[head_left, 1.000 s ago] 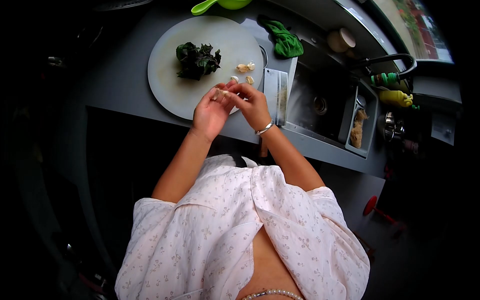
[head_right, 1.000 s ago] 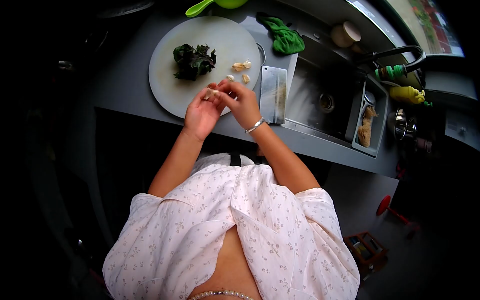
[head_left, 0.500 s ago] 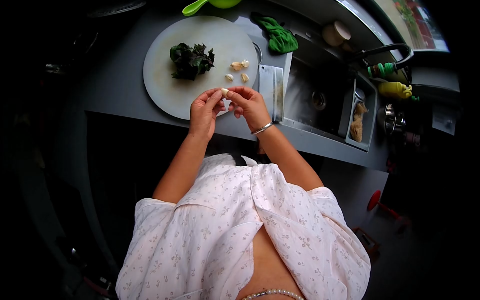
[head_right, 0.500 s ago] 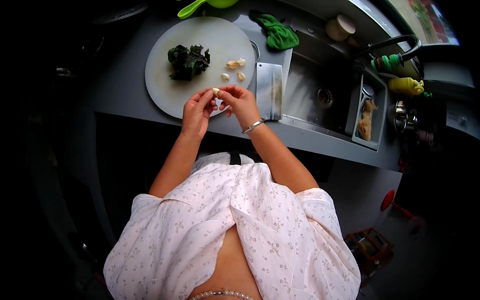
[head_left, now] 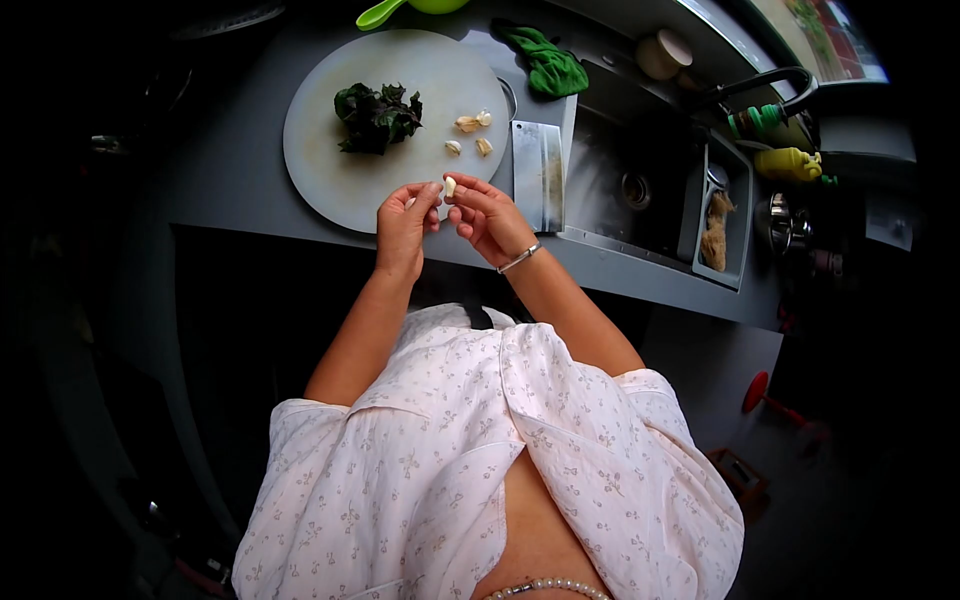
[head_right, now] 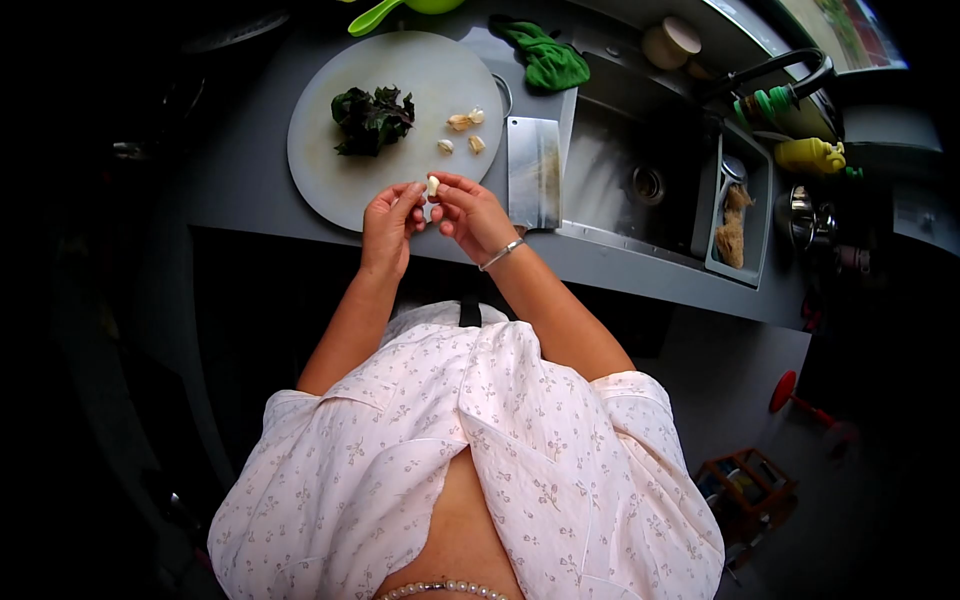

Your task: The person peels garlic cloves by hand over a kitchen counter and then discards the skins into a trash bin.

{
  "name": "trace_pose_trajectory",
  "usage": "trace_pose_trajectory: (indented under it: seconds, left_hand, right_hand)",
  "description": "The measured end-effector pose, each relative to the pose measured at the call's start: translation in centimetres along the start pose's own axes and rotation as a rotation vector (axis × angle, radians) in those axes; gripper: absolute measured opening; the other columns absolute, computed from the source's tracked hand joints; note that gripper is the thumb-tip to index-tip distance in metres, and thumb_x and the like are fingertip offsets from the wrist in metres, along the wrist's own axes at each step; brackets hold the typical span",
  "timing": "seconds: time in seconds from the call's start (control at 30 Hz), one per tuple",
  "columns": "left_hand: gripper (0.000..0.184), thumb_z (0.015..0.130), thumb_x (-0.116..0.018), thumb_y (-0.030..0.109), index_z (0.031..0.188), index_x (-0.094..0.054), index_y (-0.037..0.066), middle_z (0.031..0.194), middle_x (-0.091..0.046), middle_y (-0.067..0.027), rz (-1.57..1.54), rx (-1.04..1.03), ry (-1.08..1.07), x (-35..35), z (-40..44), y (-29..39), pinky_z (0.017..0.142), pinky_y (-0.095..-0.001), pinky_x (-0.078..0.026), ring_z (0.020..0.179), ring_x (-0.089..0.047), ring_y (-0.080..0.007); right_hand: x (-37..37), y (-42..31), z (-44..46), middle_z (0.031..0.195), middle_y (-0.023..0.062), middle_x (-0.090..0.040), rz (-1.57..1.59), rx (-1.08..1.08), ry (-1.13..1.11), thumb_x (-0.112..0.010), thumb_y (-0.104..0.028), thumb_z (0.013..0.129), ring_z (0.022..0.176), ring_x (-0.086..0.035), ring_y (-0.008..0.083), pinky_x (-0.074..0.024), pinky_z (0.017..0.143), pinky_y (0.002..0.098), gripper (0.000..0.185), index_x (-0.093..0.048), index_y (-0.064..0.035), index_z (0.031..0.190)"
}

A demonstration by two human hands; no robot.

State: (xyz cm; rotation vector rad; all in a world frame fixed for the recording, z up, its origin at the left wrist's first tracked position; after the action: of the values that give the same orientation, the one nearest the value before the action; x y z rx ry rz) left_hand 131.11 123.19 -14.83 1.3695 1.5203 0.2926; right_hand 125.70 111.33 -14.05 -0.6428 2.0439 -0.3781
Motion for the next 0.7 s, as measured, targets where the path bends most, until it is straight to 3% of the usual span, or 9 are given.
trace_pose_trajectory:
  seconds: [0.1,0.3,0.33,0.43,0.5,0.57,0.6,0.67,0.7]
  left_hand:
    - [0.013,0.089,-0.062,0.015,0.092,-0.058,0.003,0.074,-0.055,-0.0007,-0.07,0.049,-0.008,0.2,-0.4,-0.2,0.051,-0.021,-0.04,0.058,-0.048,-0.0069]
    - [0.017,0.093,-0.056,0.019,0.094,-0.056,0.002,0.076,-0.051,-0.0011,-0.171,0.085,0.012,1.4,-0.3,-0.6,0.054,-0.0228,-0.039,0.061,-0.046,-0.0087]
    - [0.018,0.094,-0.054,0.021,0.094,-0.056,0.002,0.076,-0.051,-0.0012,-0.182,0.09,0.016,1.6,-0.2,-0.5,0.054,-0.023,-0.039,0.061,-0.045,-0.0091]
    - [0.023,0.096,-0.051,0.024,0.097,-0.057,0.002,0.079,-0.053,-0.003,-0.225,0.113,0.017,2.2,-0.4,-0.3,0.058,-0.0244,-0.042,0.065,-0.048,-0.0109]
    - [0.027,0.097,-0.048,0.026,0.101,-0.057,0.001,0.085,-0.056,-0.0052,-0.307,0.157,0.011,2.6,-0.3,-0.5,0.062,-0.0255,-0.045,0.07,-0.051,-0.0128]
    - [0.031,0.098,-0.045,0.028,0.105,-0.057,0.001,0.091,-0.059,-0.0073,-0.394,0.202,0.011,3.2,-0.2,-1.0,0.067,-0.0267,-0.048,0.075,-0.055,-0.0147]
    - [0.034,0.099,-0.041,0.03,0.11,-0.055,0.001,0.099,-0.06,-0.0099,-0.432,0.225,-0.008,3.2,-0.2,-1.2,0.074,-0.0289,-0.049,0.084,-0.057,-0.0177]
    - [0.037,0.099,-0.038,0.031,0.114,-0.054,0.0,0.107,-0.06,-0.0126,-0.475,0.242,-0.025,3.3,0.2,-1.4,0.082,-0.0311,-0.05,0.094,-0.059,-0.0207]
    - [0.038,0.1,-0.036,0.031,0.116,-0.053,0.0,0.112,-0.059,-0.014,-0.538,0.257,-0.045,2.7,0.1,-1.3,0.086,-0.0328,-0.049,0.1,-0.058,-0.0228]
  right_hand:
    - [1.3,0.2,0.6,0.094,0.0063,-0.06,-0.01,0.045,0.091,-0.059,-0.013,0.088,0.068,-0.059,0.0115,-0.0455,0.05,0.0218,0.029,-0.055,-0.0021,0.114]
    - [2.3,-0.4,3.5,0.079,0.0067,-0.061,-0.968,0.264,0.28,-0.063,-0.013,0.084,0.056,-0.058,0.0139,-0.0483,0.051,0.0265,0.024,-0.062,-0.0042,0.106]
    - [2.3,-0.8,4.5,0.079,0.0094,-0.06,-1.138,0.455,0.259,-0.065,-0.01,0.08,0.061,-0.06,0.0195,-0.0494,0.057,0.0299,0.024,-0.063,-0.0055,0.103]
    - [2.2,-2.2,4.5,0.079,0.0112,-0.06,-1.327,0.723,0.3,-0.067,-0.008,0.077,0.069,-0.06,0.0249,-0.0497,0.065,0.0333,0.024,-0.063,-0.0061,0.1]
    - [1.9,-3.0,4.4,0.086,0.0109,-0.061,-1.343,0.623,0.281,-0.067,-0.012,0.077,0.077,-0.061,0.0264,-0.0494,0.071,0.0352,0.028,-0.062,-0.0079,0.104]
    - [1.7,-5.2,4.1,0.104,0.0099,-0.058,-1.591,0.62,0.491,-0.069,-0.028,0.078,0.086,-0.061,0.0258,-0.0498,0.071,0.0368,0.042,-0.057,-0.0122,0.115]
    - [1.7,-5.7,4.6,0.104,0.0099,-0.058,-1.593,0.617,0.486,-0.069,-0.028,0.078,0.086,-0.061,0.0258,-0.0498,0.071,0.0368,0.042,-0.057,-0.0122,0.115]
    - [1.4,-7.1,5.6,0.117,0.0081,-0.052,-1.821,0.766,0.642,-0.068,-0.045,0.076,0.098,-0.058,0.0257,-0.0504,0.072,0.0375,0.056,-0.052,-0.0186,0.122]
    - [1.4,-7.2,6.2,0.117,0.0081,-0.052,-1.822,0.764,0.633,-0.068,-0.045,0.076,0.098,-0.058,0.0257,-0.0504,0.072,0.0375,0.056,-0.052,-0.0186,0.122]
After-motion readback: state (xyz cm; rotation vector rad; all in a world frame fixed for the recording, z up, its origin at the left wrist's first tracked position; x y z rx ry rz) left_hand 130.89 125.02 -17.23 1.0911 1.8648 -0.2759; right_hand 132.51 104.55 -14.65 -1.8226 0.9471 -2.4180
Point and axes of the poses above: each hand's wrist, its own z-axis towards the middle knuckle, its own x-axis out of the back of the hand, y = z × x, the point moved 4 cm from there along z, towards the middle knuckle
